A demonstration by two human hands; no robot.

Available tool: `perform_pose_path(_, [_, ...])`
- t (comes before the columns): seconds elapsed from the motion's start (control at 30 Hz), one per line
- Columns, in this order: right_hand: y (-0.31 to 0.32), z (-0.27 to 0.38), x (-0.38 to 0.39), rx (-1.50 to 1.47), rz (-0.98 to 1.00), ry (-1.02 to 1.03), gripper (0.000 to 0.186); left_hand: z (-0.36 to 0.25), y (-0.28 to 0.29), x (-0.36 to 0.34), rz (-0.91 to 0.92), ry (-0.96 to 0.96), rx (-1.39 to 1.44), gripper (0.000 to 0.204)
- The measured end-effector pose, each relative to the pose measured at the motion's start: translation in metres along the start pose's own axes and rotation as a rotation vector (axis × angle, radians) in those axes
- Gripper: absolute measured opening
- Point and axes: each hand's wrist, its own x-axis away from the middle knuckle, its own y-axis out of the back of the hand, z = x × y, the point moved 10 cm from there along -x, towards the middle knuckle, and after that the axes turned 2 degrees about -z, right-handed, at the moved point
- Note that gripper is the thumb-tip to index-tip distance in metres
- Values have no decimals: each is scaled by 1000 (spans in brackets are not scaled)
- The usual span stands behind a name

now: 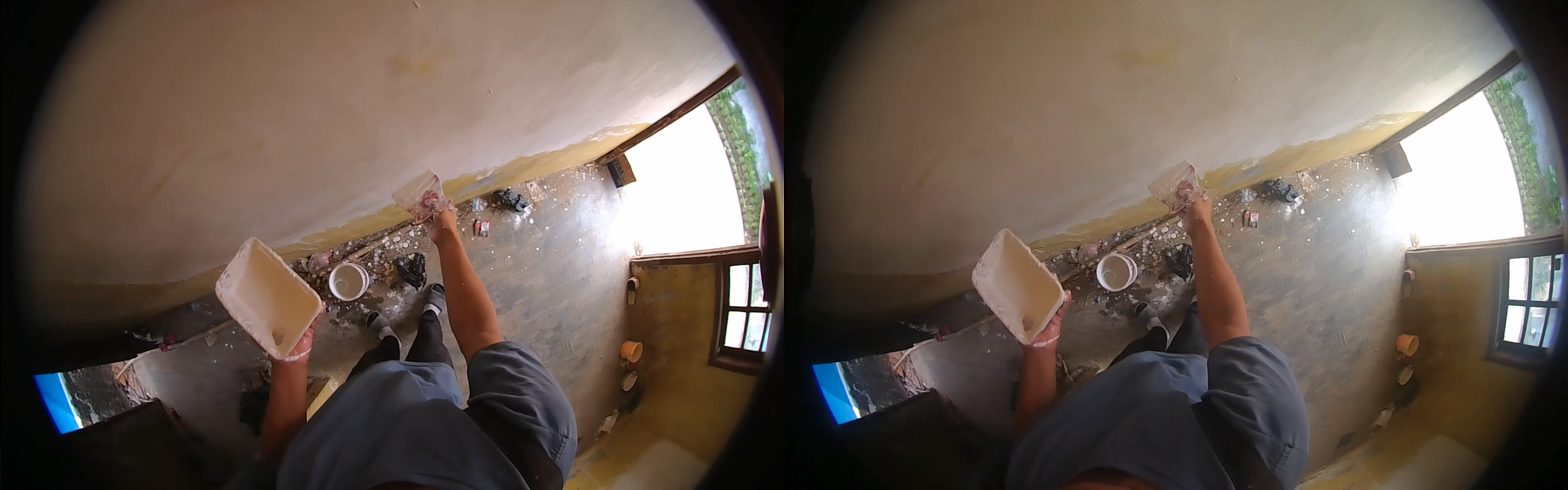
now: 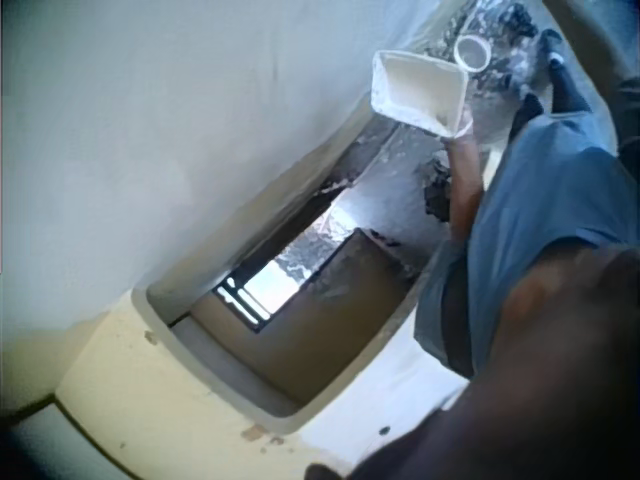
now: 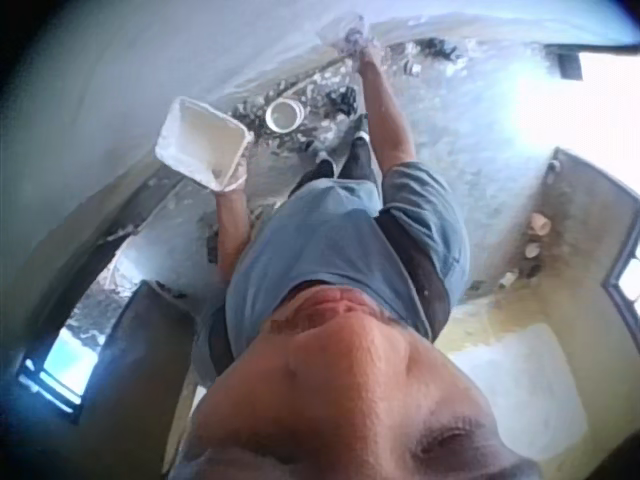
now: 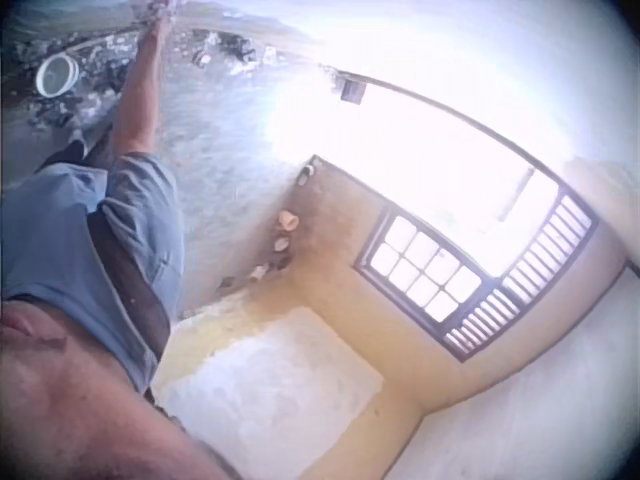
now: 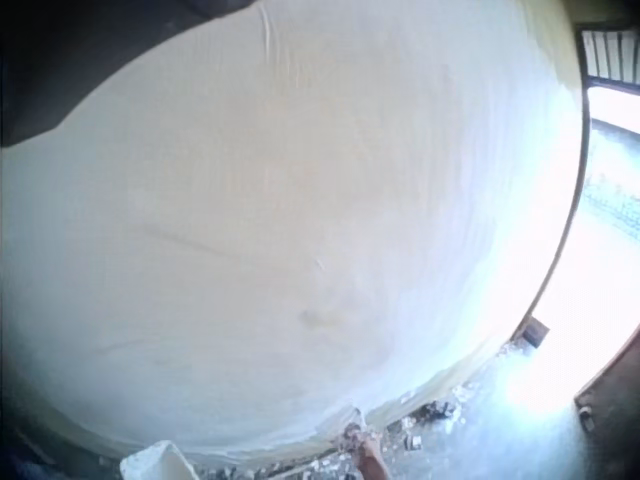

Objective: The person applies a white plaster or filler material to an indoor wall using a spreader. The person periodically scrapes more material from a rectangular container and smooths it onto different sections of the wall.

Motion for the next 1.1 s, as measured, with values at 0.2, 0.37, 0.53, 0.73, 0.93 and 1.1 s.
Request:
perform_pose_path(0.2, [60, -79, -91, 40, -205, 31, 31, -18, 48, 36, -18, 47, -54, 62])
perform_pose_path(0.37, [42, -101, -102, -181, -152, 102, 26, -21, 67, 56, -157, 14, -29, 55])
perform_pose_path(0.53, [-8, -38, -86, -66, -183, 116, 13, -17, 75, 54, -57, 93, -115, 58])
perform_pose_path(0.73, [-140, 96, 33, 79, 8, 229, 12, -25, 117, 67, -115, 56, -42, 58])
perform_pose_path(0.93, [-91, 111, 66, -42, 229, 263, 33, -21, 155, 64, -201, 78, -48, 58])
perform_pose_path(1.1, [46, -20, -39, -79, -82, 37, 39, -13, 137, 61, -198, 93, -112, 57])
